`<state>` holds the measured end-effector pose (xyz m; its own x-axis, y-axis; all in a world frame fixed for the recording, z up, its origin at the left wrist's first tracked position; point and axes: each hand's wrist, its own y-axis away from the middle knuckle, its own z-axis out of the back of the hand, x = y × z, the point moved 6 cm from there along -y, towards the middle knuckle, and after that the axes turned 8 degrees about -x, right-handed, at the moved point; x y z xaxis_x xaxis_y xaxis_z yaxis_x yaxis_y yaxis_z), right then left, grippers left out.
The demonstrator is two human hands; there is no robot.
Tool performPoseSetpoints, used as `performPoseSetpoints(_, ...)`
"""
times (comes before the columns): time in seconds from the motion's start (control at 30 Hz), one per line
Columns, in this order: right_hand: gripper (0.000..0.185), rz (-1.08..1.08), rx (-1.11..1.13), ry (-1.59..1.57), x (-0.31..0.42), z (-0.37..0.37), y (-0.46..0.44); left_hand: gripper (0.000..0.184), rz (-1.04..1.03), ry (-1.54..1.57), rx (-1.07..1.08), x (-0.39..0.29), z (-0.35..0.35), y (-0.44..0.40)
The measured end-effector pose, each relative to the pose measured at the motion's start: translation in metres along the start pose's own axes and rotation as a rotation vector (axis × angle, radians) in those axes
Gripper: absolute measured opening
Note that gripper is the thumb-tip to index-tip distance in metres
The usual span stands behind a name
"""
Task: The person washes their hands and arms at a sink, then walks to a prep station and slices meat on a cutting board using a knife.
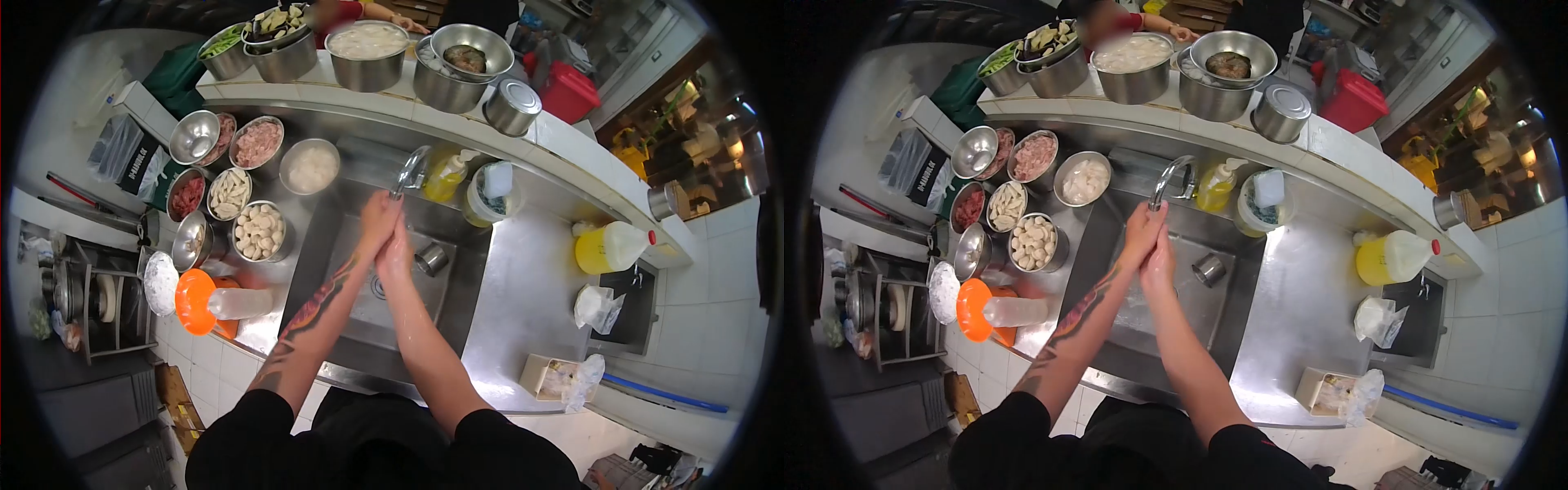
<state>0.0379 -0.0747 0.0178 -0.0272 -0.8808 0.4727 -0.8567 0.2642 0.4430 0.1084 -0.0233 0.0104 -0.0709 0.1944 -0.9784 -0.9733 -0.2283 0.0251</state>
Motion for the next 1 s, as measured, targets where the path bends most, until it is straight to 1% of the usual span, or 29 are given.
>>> performPoseSetpoints(0.07,0.045,0.115,-0.051,-0.039,-0.006,0.002,0.025,0.030,-0.273,-0.303,0.108,-0.014,-0.015,-0.010)
performPoseSetpoints(0.1,0.045,0.119,-0.054,-0.035,-0.008,0.007,0.030,0.025,-0.353,-0.321,0.135,-0.017,-0.023,-0.005)
performPoseSetpoints(0.13,0.045,0.007,-0.050,0.003,-0.018,0.011,0.034,0.025,-0.352,-0.317,0.137,-0.006,-0.031,-0.007)
performPoseSetpoints(0.17,0.050,-0.106,-0.045,0.040,-0.025,0.014,0.035,0.024,-0.489,-0.281,0.227,-0.003,-0.043,-0.005)
performPoseSetpoints(0.2,0.050,-0.106,-0.045,0.039,-0.025,0.022,0.024,0.024,-0.626,-0.246,0.317,-0.003,-0.051,-0.001)
performPoseSetpoints(0.23,0.049,-0.232,0.000,0.022,-0.031,0.033,0.004,0.024,-0.627,-0.250,0.316,-0.009,-0.051,0.004)
performPoseSetpoints(0.27,0.048,-0.359,0.044,0.001,-0.036,0.037,-0.007,0.021,-0.356,-0.123,0.309,-0.008,-0.048,0.008)
performPoseSetpoints(0.3,0.048,-0.363,0.046,-0.006,-0.031,0.033,-0.007,0.019,-0.086,0.003,0.295,-0.002,-0.045,0.012)
performPoseSetpoints(0.33,0.042,-0.307,0.064,0.044,-0.022,0.025,-0.006,0.019,-0.088,-0.003,0.296,-0.003,-0.041,0.013)
performPoseSetpoints(0.37,0.036,-0.250,0.078,0.096,-0.014,0.020,-0.005,0.020,-0.032,0.162,0.173,-0.003,-0.028,0.011)
performPoseSetpoints(0.4,0.036,-0.251,0.077,0.093,-0.013,0.023,-0.010,0.022,0.026,0.326,0.048,0.000,-0.016,0.012)
performPoseSetpoints(0.43,0.046,-0.294,0.145,0.093,-0.017,0.024,-0.016,0.022,0.027,0.324,0.049,0.001,-0.011,0.016)
performPoseSetpoints(0.47,0.056,-0.339,0.213,0.094,-0.021,0.023,-0.020,0.023,0.117,0.515,0.048,0.006,-0.006,0.023)
performPoseSetpoints(0.5,0.050,-0.359,0.181,0.164,-0.026,0.025,-0.025,0.026,0.206,0.705,0.044,0.011,0.000,0.028)
performPoseSetpoints(0.53,0.050,-0.367,0.182,0.162,-0.022,0.014,-0.024,0.026,0.207,0.701,0.037,0.015,0.007,0.031)
performPoseSetpoints(0.6,0.029,-0.391,0.235,0.135,-0.015,-0.008,-0.021,0.024,-0.126,-0.040,-0.037,0.011,0.030,0.037)
performPoseSetpoints(0.63,0.029,-0.404,0.234,0.135,-0.022,-0.009,-0.028,0.024,-0.119,-0.047,-0.044,0.008,0.041,0.039)
performPoseSetpoints(0.7,0.027,-0.164,0.007,0.221,-0.022,0.003,-0.050,0.024,-0.430,-0.125,0.076,-0.015,0.054,0.048)
performPoseSetpoints(0.73,0.027,-0.164,0.010,0.219,-0.024,0.002,-0.053,0.024,-0.433,-0.127,0.075,-0.013,0.064,0.042)
performPoseSetpoints(0.8,0.038,0.063,0.100,0.401,-0.015,-0.004,-0.056,0.026,-0.671,-0.532,0.145,-0.011,0.079,0.030)
performPoseSetpoints(0.87,0.036,0.049,0.126,0.433,-0.009,-0.014,-0.047,0.034,-0.537,-0.611,-0.007,0.024,0.101,-0.001)
performPoseSetpoints(0.9,0.035,0.030,0.152,0.467,-0.006,-0.018,-0.041,0.034,-0.536,-0.603,-0.002,0.041,0.108,-0.010)
performPoseSetpoints(0.93,0.035,0.034,0.146,0.473,-0.002,-0.016,-0.039,0.042,-0.531,-0.793,-0.002,0.059,0.115,-0.018)
performPoseSetpoints(0.97,0.037,0.000,0.130,0.412,-0.001,-0.013,-0.038,0.051,-0.524,-0.984,-0.002,0.072,0.121,-0.025)
performPoseSetpoints(1.0,0.039,-0.035,0.115,0.351,0.001,-0.010,-0.037,0.051,-0.521,-0.979,0.000,0.076,0.127,-0.027)
